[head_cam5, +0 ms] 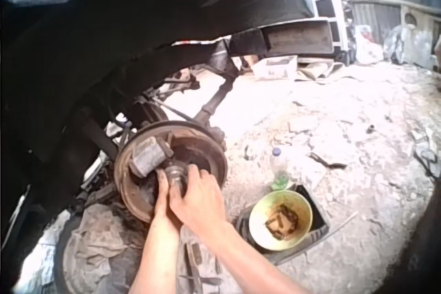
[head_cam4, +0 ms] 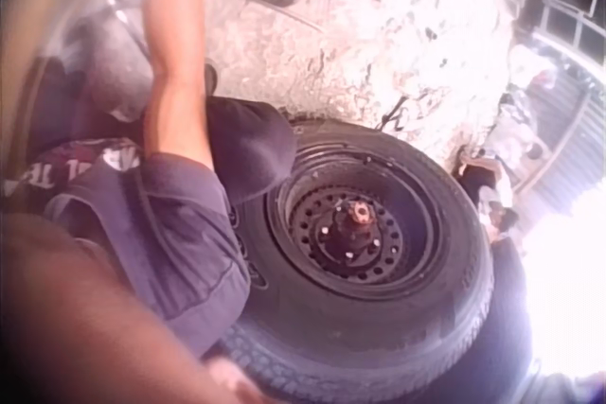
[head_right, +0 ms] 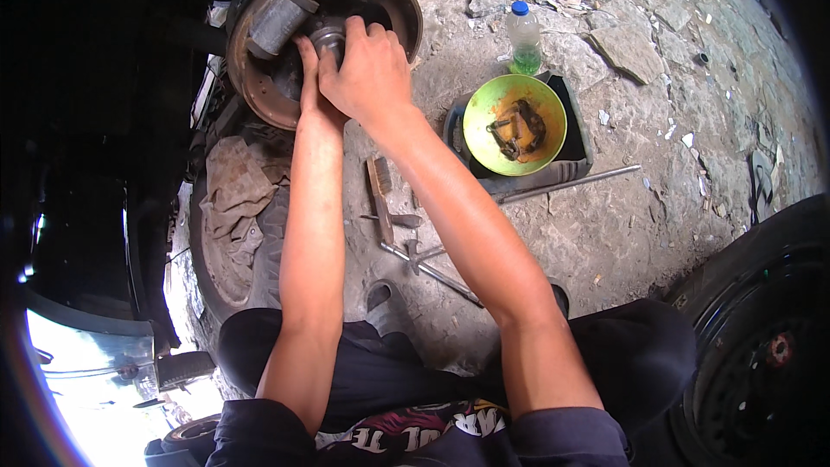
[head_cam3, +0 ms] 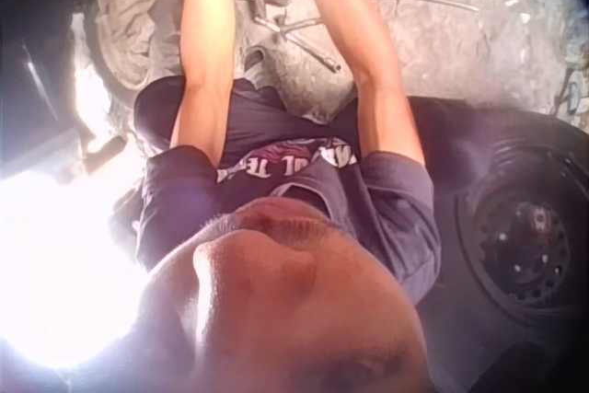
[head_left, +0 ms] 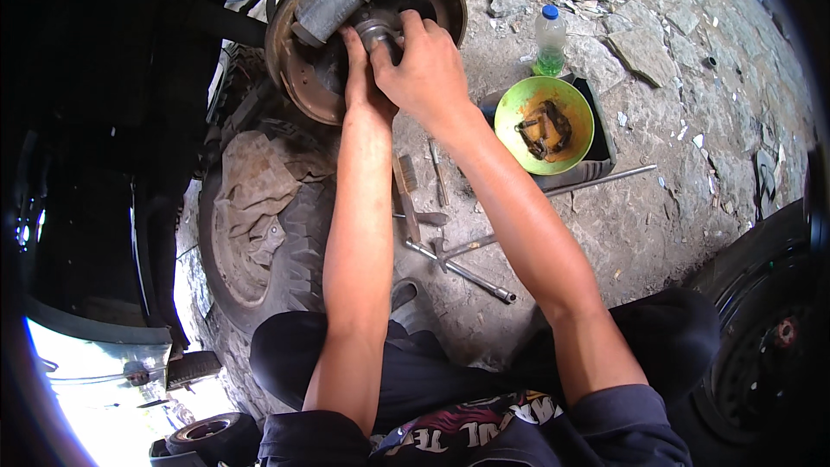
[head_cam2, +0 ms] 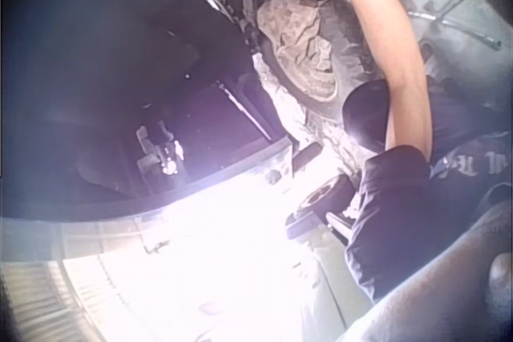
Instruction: The person works on a vehicle's drum brake assembly by hand, removing components from a bowl, positioning internal parts, and fitting a metal sleeve onto the spindle.
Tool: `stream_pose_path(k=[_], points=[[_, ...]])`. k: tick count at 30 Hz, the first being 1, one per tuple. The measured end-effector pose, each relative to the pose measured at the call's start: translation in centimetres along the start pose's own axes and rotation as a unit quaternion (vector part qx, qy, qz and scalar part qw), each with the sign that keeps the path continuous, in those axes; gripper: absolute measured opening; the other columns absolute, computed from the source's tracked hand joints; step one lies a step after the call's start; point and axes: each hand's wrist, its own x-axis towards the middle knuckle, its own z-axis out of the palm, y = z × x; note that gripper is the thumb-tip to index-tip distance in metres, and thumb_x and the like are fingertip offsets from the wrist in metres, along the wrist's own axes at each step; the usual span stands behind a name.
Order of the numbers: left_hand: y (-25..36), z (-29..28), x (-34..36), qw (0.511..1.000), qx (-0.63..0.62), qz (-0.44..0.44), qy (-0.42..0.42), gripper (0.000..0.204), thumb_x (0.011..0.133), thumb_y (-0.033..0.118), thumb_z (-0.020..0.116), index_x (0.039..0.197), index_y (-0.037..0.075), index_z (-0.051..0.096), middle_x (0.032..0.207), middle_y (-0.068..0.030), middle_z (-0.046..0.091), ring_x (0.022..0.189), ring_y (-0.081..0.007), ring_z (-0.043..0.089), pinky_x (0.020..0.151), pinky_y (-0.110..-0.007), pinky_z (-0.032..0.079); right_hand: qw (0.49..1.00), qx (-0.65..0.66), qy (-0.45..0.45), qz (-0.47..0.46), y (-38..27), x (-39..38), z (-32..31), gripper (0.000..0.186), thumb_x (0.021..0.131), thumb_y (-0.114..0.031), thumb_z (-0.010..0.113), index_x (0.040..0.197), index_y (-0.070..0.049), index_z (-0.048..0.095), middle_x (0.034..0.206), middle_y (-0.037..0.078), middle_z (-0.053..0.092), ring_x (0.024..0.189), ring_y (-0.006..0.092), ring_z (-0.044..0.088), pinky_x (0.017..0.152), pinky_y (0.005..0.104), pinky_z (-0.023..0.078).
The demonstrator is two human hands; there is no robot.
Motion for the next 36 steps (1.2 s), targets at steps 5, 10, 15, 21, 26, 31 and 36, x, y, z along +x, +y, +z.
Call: stream_pose_path(k=[5,10,15,21,26,31,36], points=[[-0.4,-0.3,1.0,0.996,0.07,0.045,0.042,0.086,0.09,0.08,0.039,0.143,0.012,0.046,0.142,-0.0085,0.051,0.13,-0.0247,0.05,0.109,-0.039,0.04,0.98,0.186,-0.055,0.044,1.5,1.0,0.5,0.05,0.081,-0.032,0.078,0.111,0.006,0.065,0.099,0.024,0.071,0.09,0.0308,0.069,0.082,0.0367,0.054],[-0.4,-0.4,1.9,0.988,0.123,0.044,0.082,0.086,0.087,0.084,0.034,0.144,0.02,0.045,0.143,-0.0065,0.052,0.131,-0.0251,0.051,0.108,-0.048,0.045,0.967,0.216,-0.106,0.077,3.0,3.8,0.5,0.033,0.085,-0.023,0.079,0.104,0.003,0.071,0.093,0.015,0.074,0.085,0.0177,0.068,0.079,0.0315,0.054],[-0.3,-0.4,1.8,0.989,0.115,0.071,0.063,0.082,0.09,0.081,0.033,0.145,0.021,0.044,0.144,-0.006,0.051,0.131,-0.0256,0.051,0.109,-0.047,0.044,0.994,0.097,-0.017,-0.046,2.5,4.7,1.0,0.035,0.081,-0.027,0.082,0.099,0.002,0.073,0.086,0.02,0.073,0.079,0.0296,0.072,0.074,0.0369,0.056],[-0.7,1.1,0.7,0.987,0.094,0.086,0.103,0.081,0.091,0.076,0.042,0.145,0.017,0.04,0.141,-0.0111,0.051,0.128,-0.027,0.052,0.11,-0.045,0.044,0.997,0.059,-0.039,-0.036,4.1,5.5,0.8,0.049,0.073,-0.042,0.087,0.094,0.001,0.075,0.082,0.022,0.072,0.075,0.0343,0.072,0.071,0.0387,0.056],[-0.4,0.5,1.1,0.987,0.086,0.094,0.098,0.082,0.091,0.076,0.044,0.147,0.016,0.038,0.14,-0.0111,0.05,0.127,-0.0269,0.052,0.109,-0.045,0.044,0.994,0.108,0.012,0.004,4.5,5.1,2.7,0.059,0.068,-0.053,0.086,0.095,-0.001,0.077,0.079,0.024,0.07,0.076,0.0373,0.071,0.072,0.0415,0.058],[-1.0,0.7,0.9,0.989,0.084,0.108,0.059,0.084,0.09,0.075,0.046,0.15,0.016,0.034,0.145,-0.0103,0.047,0.132,-0.0267,0.049,0.11,-0.045,0.044,0.996,0.08,0.019,0.017,4.2,5.3,2.5,0.059,0.071,-0.056,0.083,0.092,-0.001,0.078,0.078,0.024,0.07,0.077,0.0372,0.072,0.071,0.0412,0.058],[-0.7,0.0,1.1,0.985,0.092,0.14,0.033,0.088,0.089,0.072,0.05,0.153,0.015,0.029,0.147,-0.0096,0.046,0.134,-0.0264,0.049,0.108,-0.045,0.047,0.997,0.073,0.024,0.031,3.3,5.3,2.4,0.058,0.074,-0.055,0.081,0.093,0.0,0.077,0.08,0.023,0.071,0.078,0.0368,0.072,0.072,0.0404,0.058]])
